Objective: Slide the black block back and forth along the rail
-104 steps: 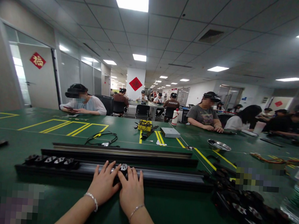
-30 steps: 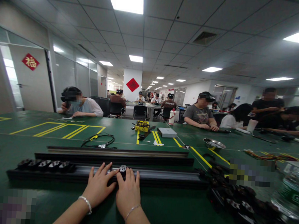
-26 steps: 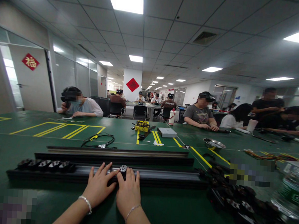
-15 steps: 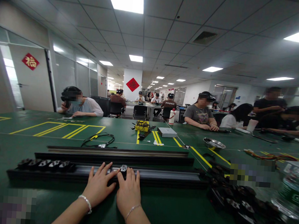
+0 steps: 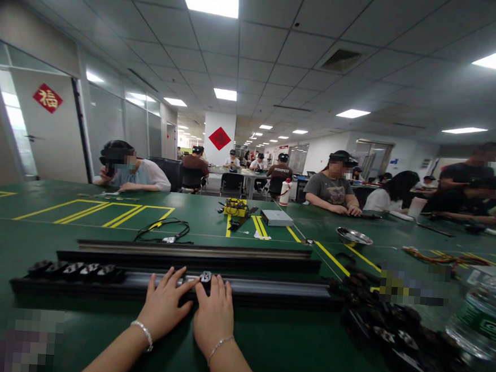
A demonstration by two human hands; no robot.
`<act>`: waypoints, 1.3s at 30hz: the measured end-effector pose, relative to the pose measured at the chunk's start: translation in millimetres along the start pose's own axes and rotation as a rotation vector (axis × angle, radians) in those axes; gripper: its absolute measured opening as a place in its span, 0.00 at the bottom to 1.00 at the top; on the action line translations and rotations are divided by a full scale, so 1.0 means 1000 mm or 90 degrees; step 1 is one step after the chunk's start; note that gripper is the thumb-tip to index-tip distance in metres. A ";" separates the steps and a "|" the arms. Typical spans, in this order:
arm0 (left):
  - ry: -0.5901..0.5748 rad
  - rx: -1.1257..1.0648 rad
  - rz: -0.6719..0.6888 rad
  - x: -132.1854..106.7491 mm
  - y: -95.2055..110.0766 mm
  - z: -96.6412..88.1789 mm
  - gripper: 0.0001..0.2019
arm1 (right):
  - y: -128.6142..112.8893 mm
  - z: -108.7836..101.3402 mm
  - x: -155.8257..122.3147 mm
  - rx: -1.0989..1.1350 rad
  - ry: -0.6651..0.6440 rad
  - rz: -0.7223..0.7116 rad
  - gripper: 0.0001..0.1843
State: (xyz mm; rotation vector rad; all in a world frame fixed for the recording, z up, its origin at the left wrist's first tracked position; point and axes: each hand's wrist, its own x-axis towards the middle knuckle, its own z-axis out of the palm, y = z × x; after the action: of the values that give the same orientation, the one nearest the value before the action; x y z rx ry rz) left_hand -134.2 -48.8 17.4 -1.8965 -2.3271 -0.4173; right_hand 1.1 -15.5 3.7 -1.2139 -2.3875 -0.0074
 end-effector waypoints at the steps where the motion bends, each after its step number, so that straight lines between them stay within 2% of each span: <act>1: 0.005 0.000 0.001 0.000 0.000 0.001 0.25 | 0.000 -0.001 0.000 -0.001 0.001 0.000 0.25; 16: 0.043 0.026 0.019 -0.002 0.001 0.006 0.27 | -0.002 0.001 0.001 -0.024 0.025 -0.009 0.21; 22: 0.045 0.019 0.021 -0.002 0.000 0.007 0.22 | 0.000 0.003 0.001 -0.018 0.032 -0.012 0.22; 33: 0.045 0.024 0.018 0.000 0.000 0.006 0.24 | 0.000 0.004 0.001 0.001 0.048 0.006 0.23; 39: 0.056 0.018 0.076 0.001 -0.003 0.013 0.27 | 0.000 0.003 0.001 0.006 0.052 0.000 0.22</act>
State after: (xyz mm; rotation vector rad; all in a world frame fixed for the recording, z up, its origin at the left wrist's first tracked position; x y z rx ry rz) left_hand -136.0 -45.0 4.5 -1.9491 -2.1414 -0.4430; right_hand -0.5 -14.0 1.5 -1.1861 -2.3157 -0.0457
